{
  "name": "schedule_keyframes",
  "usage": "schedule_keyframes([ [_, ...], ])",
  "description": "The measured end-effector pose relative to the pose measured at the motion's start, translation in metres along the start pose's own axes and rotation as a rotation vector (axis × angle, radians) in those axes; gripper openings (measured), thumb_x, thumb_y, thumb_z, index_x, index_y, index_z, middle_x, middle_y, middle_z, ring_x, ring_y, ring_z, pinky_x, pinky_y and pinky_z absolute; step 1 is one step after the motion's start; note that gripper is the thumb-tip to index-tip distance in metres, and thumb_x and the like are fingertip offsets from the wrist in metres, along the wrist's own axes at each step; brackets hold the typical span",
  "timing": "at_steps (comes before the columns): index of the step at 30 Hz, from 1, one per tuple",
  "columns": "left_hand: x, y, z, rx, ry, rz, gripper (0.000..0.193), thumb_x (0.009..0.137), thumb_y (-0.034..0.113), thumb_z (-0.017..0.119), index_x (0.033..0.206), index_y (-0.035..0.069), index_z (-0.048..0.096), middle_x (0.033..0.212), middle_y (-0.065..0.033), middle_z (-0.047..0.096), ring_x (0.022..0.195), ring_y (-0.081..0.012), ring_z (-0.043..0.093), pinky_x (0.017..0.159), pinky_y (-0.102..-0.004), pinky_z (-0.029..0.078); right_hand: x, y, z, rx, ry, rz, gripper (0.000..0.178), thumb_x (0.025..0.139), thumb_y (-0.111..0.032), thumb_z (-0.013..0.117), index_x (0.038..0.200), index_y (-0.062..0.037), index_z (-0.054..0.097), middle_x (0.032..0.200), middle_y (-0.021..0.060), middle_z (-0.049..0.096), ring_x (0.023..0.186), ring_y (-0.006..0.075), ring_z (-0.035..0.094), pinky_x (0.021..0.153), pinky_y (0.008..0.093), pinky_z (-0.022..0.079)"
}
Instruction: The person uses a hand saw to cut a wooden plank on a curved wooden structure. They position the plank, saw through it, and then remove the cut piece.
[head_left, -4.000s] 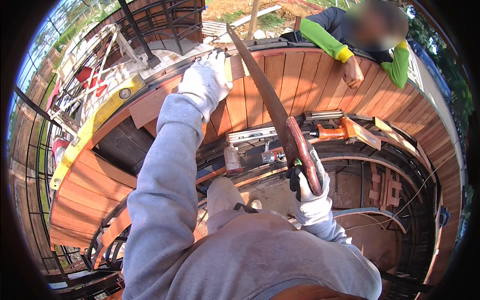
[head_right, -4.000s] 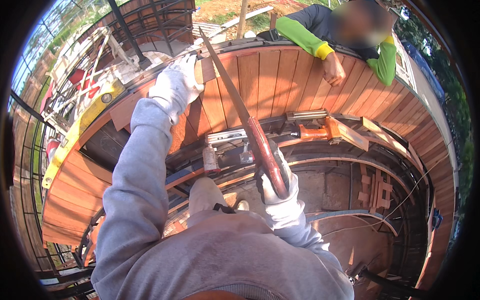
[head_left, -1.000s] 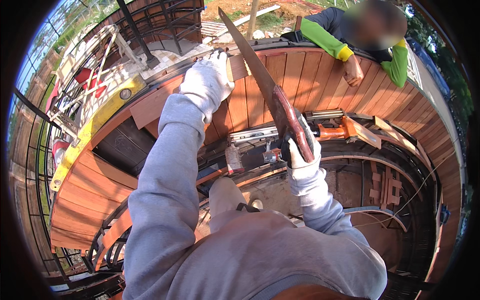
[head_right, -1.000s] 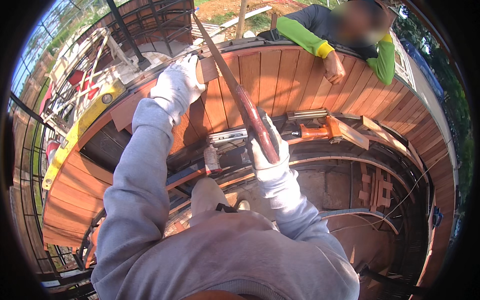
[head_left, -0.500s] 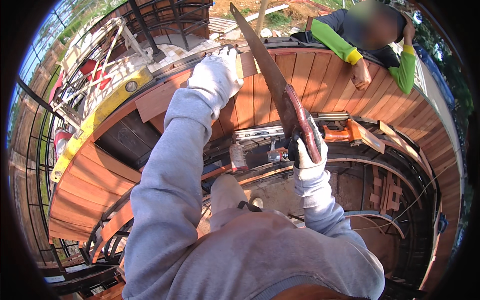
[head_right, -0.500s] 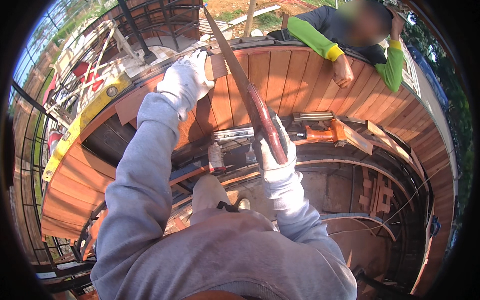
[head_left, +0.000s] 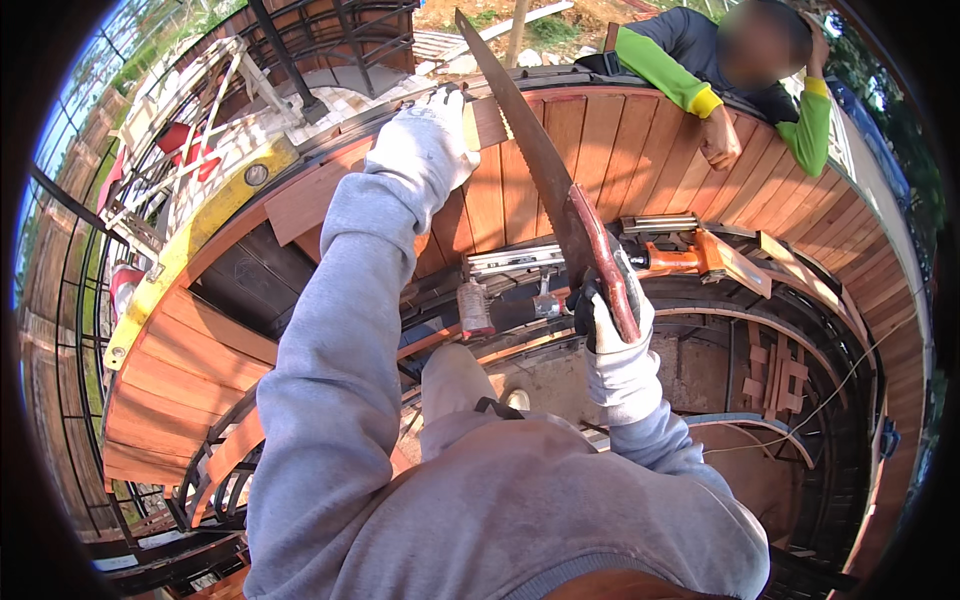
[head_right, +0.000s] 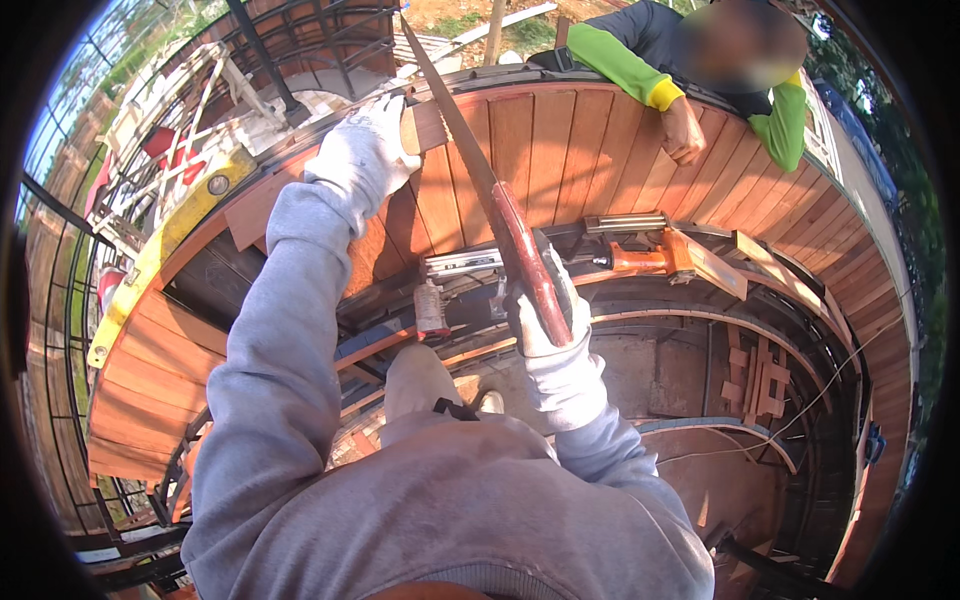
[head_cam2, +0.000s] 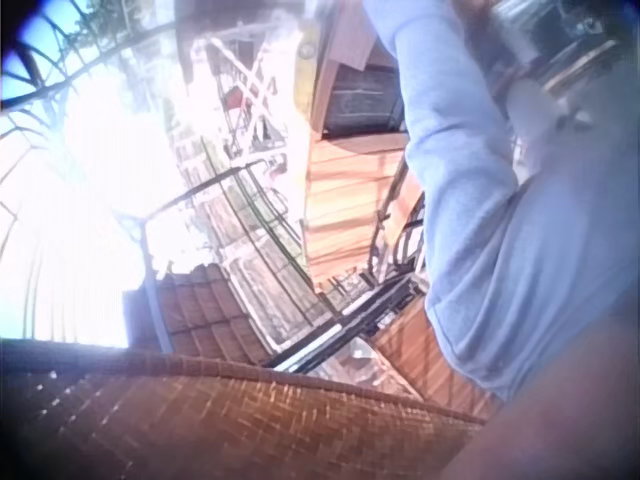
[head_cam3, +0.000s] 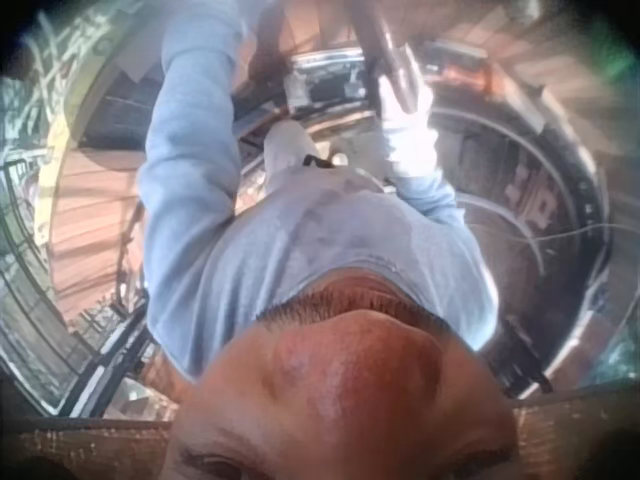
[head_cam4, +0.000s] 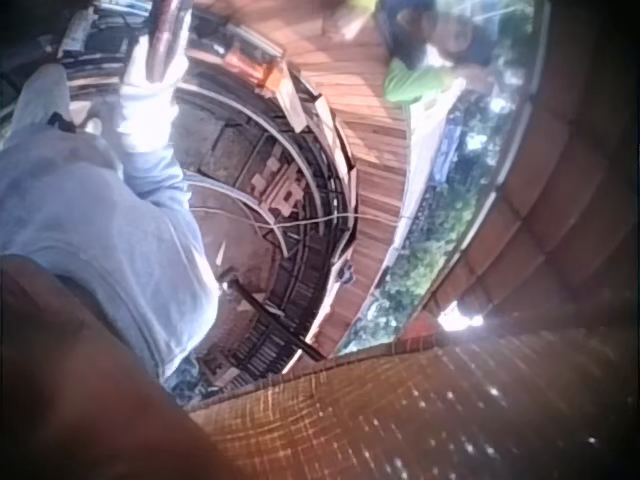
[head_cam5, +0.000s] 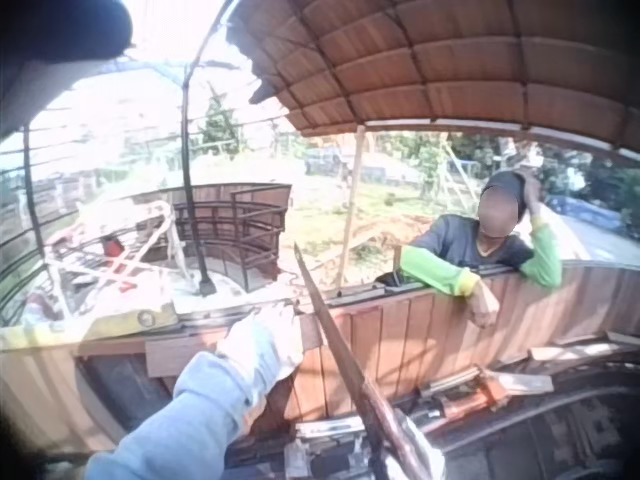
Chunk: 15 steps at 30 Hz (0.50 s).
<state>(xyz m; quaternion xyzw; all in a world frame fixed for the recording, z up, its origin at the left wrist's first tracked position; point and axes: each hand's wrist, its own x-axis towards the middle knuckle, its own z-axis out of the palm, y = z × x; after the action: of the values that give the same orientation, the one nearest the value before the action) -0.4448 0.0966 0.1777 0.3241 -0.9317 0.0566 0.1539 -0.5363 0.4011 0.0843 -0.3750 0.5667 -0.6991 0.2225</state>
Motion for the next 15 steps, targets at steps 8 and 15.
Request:
schedule_keyframes([
  [8, -0.001, 0.006, -0.007, 0.048, -0.059, -0.033, 0.077, 0.085, 0.035, 0.069, 0.149, 0.0, 0.043, 0.152, -0.0211, 0.049, 0.138, -0.0335, 0.051, 0.116, -0.0382, 0.042, -0.038, 0.018, -0.027, -0.097, 0.049, -0.057, 0.054, 0.096, -0.018, 0.066, 0.144, 0.0036, 0.05, 0.071, 0.0046, 0.062, 0.055, 0.0079, 0.052, 0.052, 0.0237, 0.042],
  [15, -0.003, 0.001, -0.007, 0.055, -0.03, -0.03, 0.079, 0.085, 0.036, 0.07, 0.151, 0.001, 0.042, 0.152, -0.0212, 0.049, 0.139, -0.034, 0.05, 0.116, -0.0394, 0.041, -0.017, 0.009, -0.016, -0.195, 0.036, 0.021, 0.052, 0.097, -0.024, 0.066, 0.14, 0.002, 0.055, 0.093, 0.0086, 0.071, 0.073, 0.0128, 0.065, 0.066, 0.0267, 0.051],
])
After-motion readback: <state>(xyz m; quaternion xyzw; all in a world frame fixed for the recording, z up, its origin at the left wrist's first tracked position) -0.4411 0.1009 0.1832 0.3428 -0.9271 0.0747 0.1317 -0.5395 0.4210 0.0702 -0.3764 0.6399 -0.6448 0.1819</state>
